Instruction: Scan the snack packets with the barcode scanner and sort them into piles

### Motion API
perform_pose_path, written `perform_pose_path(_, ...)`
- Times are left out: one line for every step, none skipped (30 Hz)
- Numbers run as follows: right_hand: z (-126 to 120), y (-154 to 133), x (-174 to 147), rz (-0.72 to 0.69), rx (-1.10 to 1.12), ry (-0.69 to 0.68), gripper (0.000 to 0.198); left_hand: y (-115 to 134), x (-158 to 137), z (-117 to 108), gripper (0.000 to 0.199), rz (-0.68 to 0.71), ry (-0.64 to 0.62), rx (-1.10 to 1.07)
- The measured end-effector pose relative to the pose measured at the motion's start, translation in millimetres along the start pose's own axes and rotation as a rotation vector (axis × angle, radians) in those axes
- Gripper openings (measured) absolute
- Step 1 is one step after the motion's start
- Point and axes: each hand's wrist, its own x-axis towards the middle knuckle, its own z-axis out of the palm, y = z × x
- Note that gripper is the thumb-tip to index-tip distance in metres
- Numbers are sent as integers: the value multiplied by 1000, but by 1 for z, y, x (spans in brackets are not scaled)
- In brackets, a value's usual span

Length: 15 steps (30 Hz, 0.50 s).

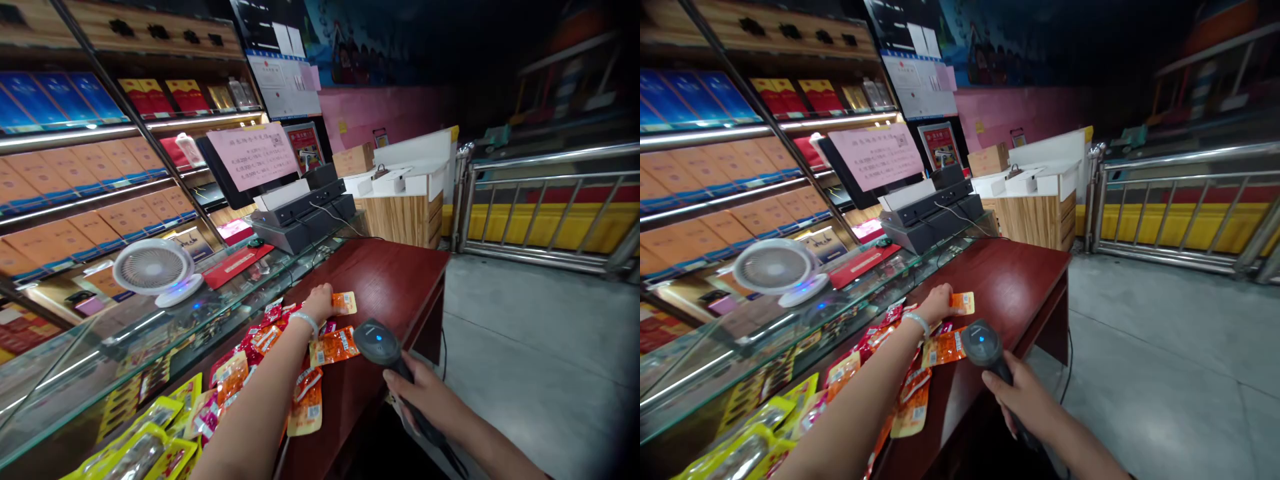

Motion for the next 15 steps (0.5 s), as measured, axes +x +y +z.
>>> perform_pose_path(2,-1,-1,-7,-9,12,51,1,-6,-1,56,-31,46,-11)
perform_pose_path(4,-2,-1,-16,-21,17,50,2,-13,-4,53,-63,93,-24)
perform_pose_path(6,-4,-1,-25,-31,21,49,3,-20,-7,48,-88,138,-41)
perform_pose_path(8,-5,-1,-36,-39,22,49,4,-28,-11,43,-109,178,-66)
perform_pose_path(11,-7,-1,-51,-43,27,49,4,-36,-15,40,-119,215,-97)
perform_pose_path(13,-9,0,-69,-42,36,49,5,-44,-19,37,-117,254,-133)
perform_pose_path(16,-11,1,-88,-34,45,49,6,-53,-21,36,-114,295,-170)
perform_pose_path(19,-14,1,-109,-15,50,49,6,-62,-23,35,-115,336,-206)
perform_pose_path(22,-17,2,-128,7,53,48,6,-72,-22,35,-119,377,-243)
perform_pose_path(26,-20,2,-142,21,52,47,5,-82,-20,35,-129,411,-280)
perform_pose_path(29,-23,2,-149,20,50,45,3,-91,-17,34,-142,435,-317)
perform_pose_path(33,-25,2,-152,1,42,43,2,-100,-12,33,-162,448,-355)
perform_pose_path(38,-26,2,-155,-29,36,41,-1,-107,-7,33,-183,453,-389)
perform_pose_path(43,-26,2,-160,-61,31,40,-4,-113,-3,33,-200,451,-418)
perform_pose_path(47,-25,2,-166,-87,20,40,-7,-118,1,34,-213,443,-438)
